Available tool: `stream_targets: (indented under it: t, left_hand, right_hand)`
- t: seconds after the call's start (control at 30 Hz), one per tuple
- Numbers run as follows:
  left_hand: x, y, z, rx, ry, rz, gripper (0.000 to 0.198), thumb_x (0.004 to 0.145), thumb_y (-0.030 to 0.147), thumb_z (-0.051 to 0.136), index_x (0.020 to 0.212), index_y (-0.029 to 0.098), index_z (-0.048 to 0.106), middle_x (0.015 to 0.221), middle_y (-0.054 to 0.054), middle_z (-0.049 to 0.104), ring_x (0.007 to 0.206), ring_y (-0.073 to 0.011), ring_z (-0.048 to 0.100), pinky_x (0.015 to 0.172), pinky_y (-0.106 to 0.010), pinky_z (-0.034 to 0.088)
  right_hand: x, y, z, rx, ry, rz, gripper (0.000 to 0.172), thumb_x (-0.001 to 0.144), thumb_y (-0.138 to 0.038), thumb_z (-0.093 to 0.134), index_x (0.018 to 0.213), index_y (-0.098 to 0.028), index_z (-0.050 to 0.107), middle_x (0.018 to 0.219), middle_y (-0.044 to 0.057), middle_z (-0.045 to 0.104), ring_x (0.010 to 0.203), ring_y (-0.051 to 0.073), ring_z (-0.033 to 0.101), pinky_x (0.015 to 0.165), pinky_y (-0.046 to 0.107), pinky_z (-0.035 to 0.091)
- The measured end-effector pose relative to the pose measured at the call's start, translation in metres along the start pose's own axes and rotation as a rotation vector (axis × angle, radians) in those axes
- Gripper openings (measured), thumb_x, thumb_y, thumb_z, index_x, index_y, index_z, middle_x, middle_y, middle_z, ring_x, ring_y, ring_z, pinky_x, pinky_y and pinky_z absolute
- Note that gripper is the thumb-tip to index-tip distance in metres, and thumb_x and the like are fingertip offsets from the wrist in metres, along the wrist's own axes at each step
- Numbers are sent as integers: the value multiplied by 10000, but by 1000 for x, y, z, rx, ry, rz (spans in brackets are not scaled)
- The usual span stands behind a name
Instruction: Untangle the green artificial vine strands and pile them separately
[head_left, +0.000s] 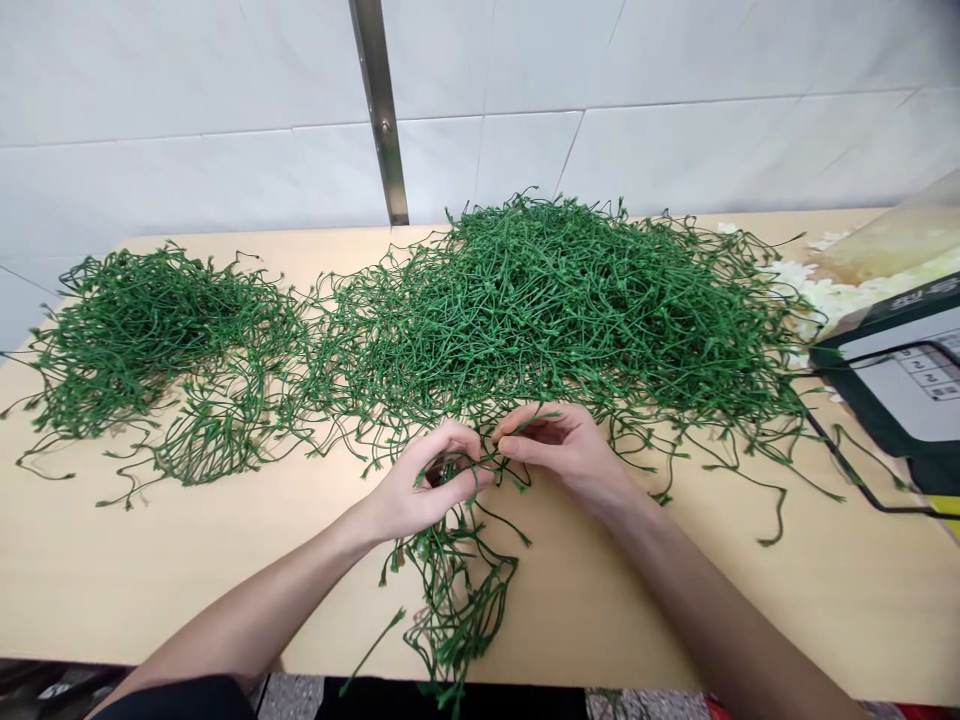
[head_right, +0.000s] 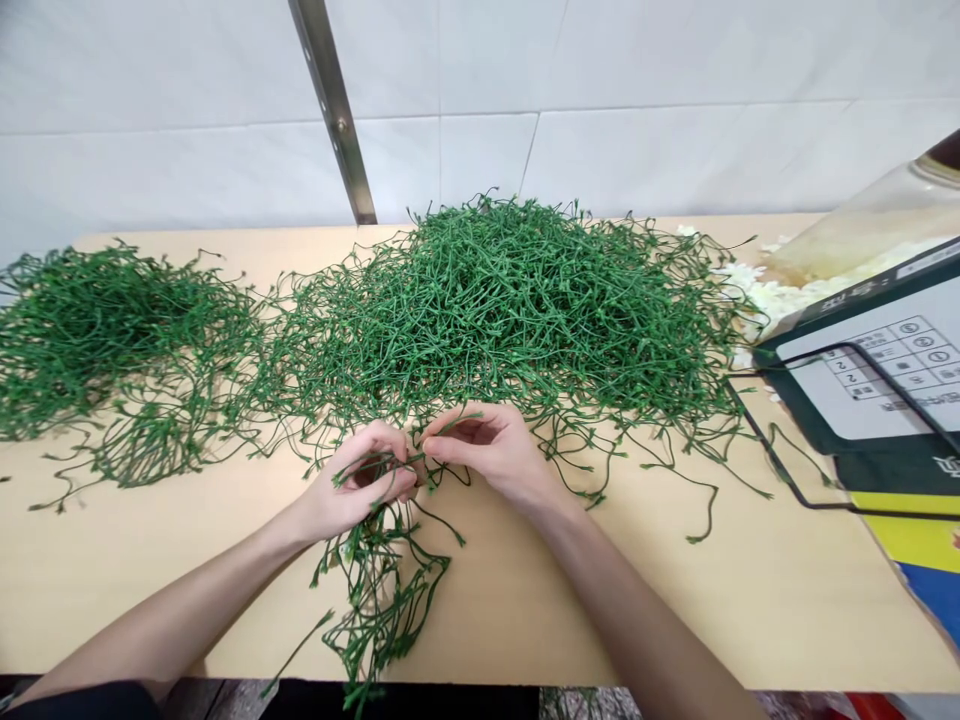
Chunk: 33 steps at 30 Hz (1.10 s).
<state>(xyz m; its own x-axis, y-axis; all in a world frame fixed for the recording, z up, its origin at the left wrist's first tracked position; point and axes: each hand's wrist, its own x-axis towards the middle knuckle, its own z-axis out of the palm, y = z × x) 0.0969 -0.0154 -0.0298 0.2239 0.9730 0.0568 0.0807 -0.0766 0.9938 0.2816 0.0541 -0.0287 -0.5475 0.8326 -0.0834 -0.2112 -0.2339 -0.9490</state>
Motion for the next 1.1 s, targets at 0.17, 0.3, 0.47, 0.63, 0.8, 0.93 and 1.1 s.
stream_targets:
  t: [0.17, 0.3, 0.47, 0.63, 0.8, 0.93, 1.1]
  left_hand:
    - [3, 0, 2, -48, 28, -38, 216, 880, 305, 634, 811, 186, 467, 768, 10, 575, 636, -84, 511, 583, -214, 405]
    - [3, -1, 2, -29, -4, -68, 192, 951, 330, 534, 839, 184, 475, 662, 34, 563, 563, -72, 484, 550, -208, 381]
    - [0, -5, 3, -50, 41, -72, 206, 954, 356, 528, 856, 176, 504, 701, 12, 591, 547, -72, 496, 531, -209, 396]
    - [0, -9, 4, -101, 67, -74, 220, 940, 358, 558, 843, 173, 488, 756, -13, 623, 552, -70, 504, 543, -214, 413]
    - [4, 0, 1, -69, 15, -136, 261, 952, 395, 522, 815, 181, 462, 664, 12, 608, 536, -78, 501, 520, -206, 389]
    - [6, 6, -1, 9, -30, -136, 272, 939, 388, 530, 777, 169, 520, 636, 12, 604, 567, -94, 531, 558, -216, 409]
    - [6, 8, -4, 116, -75, -85, 256, 855, 330, 629, 684, 140, 618, 620, -4, 592, 580, -107, 514, 549, -230, 375]
  right_hand:
    - [-2, -1, 3, -62, -1, 8, 146, 619, -260, 876, 710, -217, 770, 687, 10, 741, 610, 137, 680, 624, 273, 584]
    - [-2, -1, 4, -91, 3, 1, 168, 600, -261, 886, 697, -209, 759, 653, 6, 731, 592, 132, 673, 600, 255, 575]
    - [-2, 0, 6, -152, 51, -103, 181, 722, -326, 814, 701, -186, 700, 863, 45, 763, 803, 149, 710, 749, 279, 592]
    - [-5, 0, 12, -110, -2, -63, 259, 843, -394, 707, 761, -188, 573, 979, 88, 764, 836, 162, 725, 784, 333, 606]
    - [-5, 2, 10, -145, 33, -59, 303, 805, -425, 740, 750, -184, 565, 921, 94, 754, 800, 174, 718, 761, 335, 599]
    - [-4, 1, 7, -132, 12, -120, 260, 777, -349, 773, 689, -184, 593, 950, 78, 735, 889, 180, 705, 814, 338, 581]
    - [-6, -4, 6, -159, -97, -138, 258, 791, -302, 761, 641, -180, 591, 979, 68, 720, 902, 168, 693, 779, 323, 578]
